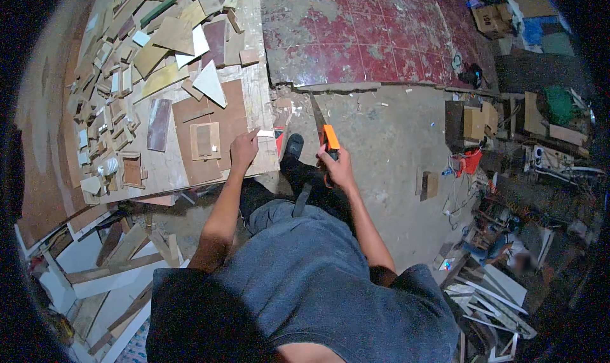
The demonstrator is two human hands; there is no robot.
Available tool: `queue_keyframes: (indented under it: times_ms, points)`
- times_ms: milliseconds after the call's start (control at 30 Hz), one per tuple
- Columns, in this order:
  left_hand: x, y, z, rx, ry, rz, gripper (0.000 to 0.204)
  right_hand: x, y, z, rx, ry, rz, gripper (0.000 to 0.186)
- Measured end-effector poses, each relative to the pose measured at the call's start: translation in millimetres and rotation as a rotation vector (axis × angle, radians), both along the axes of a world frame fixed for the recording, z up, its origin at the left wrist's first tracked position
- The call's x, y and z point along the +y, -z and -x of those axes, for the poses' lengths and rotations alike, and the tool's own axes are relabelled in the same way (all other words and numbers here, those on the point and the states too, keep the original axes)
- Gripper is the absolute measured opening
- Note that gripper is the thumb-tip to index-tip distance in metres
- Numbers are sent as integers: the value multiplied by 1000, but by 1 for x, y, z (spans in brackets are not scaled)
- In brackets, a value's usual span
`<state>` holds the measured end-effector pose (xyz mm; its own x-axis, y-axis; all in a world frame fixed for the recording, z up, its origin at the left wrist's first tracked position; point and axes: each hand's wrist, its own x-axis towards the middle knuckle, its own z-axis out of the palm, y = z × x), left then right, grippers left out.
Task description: Measuring and cutting a small piece of wood using a hand saw on a workbench.
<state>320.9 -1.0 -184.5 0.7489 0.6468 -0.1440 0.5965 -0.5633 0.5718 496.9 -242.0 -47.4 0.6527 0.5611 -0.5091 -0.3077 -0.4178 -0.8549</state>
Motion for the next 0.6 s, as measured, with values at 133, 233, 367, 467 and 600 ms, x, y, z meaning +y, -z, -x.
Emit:
queue_keyframes:
  times_ms: [133, 233, 367, 467, 600]
  points:
    - [1, 1, -1, -10, -21, -10, 36, -1, -2, 5, -1, 55, -7, 24]
    - [-5, -9, -11, 34, -38, 62, 38, -9, 0, 10, -23, 92, 41, 22]
    - [-3, -14, -28, -41, -141, -123, 41, -18, 4, 13, -5, 91, 18, 18]
    - [17, -1, -41, -59, -158, -220, 41, -12, 6, 17, 27, 39, 35, 15]
    - [14, 3, -48, -49, -92, -146, 39, -11, 13, 24, -22, 10, 119, 14]
